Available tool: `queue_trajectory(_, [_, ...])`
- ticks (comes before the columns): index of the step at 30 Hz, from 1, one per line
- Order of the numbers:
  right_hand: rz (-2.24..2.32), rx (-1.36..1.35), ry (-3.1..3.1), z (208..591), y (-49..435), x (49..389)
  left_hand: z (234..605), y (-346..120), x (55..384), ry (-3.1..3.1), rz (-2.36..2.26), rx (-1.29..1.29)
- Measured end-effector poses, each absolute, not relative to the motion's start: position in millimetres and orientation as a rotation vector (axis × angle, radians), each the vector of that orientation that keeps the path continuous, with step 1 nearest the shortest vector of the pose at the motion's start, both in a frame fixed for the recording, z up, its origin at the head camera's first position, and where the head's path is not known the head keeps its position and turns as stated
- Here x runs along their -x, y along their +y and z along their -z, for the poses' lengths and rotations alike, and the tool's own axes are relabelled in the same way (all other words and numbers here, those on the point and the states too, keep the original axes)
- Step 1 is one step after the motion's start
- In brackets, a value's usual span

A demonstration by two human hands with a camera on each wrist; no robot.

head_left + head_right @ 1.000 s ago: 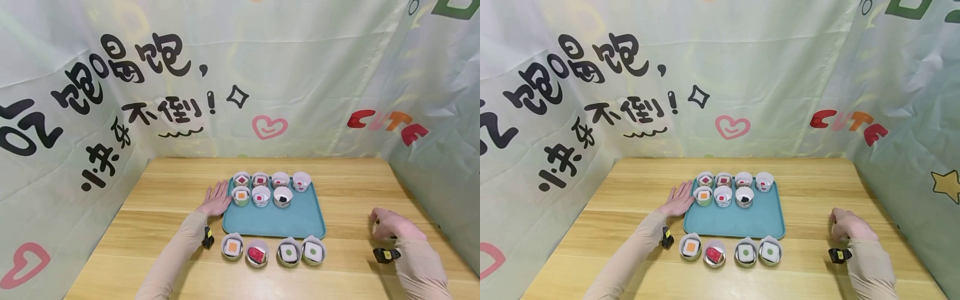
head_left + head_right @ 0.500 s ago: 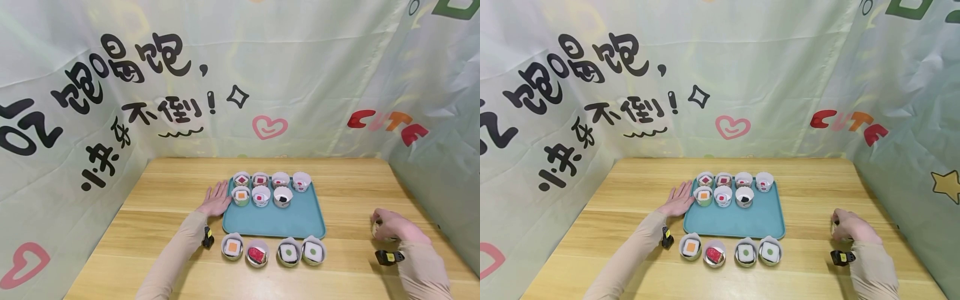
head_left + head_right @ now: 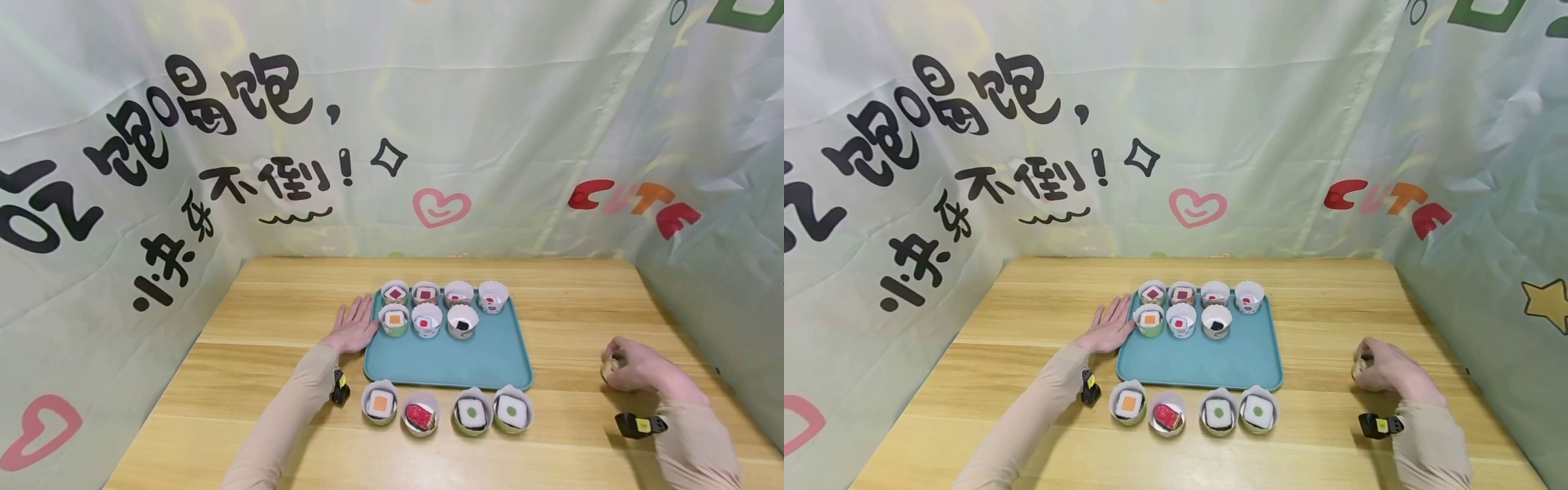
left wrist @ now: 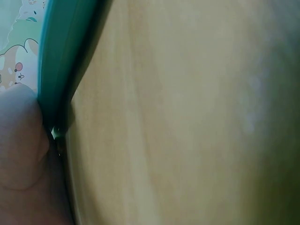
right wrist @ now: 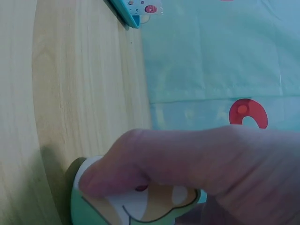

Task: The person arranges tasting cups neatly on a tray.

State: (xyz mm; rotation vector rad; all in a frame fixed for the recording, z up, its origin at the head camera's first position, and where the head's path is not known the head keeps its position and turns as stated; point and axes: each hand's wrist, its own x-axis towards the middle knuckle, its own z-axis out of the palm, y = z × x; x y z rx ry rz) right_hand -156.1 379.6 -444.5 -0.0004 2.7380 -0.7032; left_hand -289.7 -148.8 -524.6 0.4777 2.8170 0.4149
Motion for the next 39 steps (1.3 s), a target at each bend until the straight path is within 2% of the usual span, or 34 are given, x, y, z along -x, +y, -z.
queue_trajectory(15, [0.651, 0.106, 2.977, 437.8, 381.9, 159.0, 520.1, -148.6, 286.9, 2.807, -0.417, -0.472])
queue_trajectory(39, [1.017, 0.109, 3.199, 442.7, 348.1, 160.0, 520.2, -148.9, 286.5, 2.803, -0.421, -0.476])
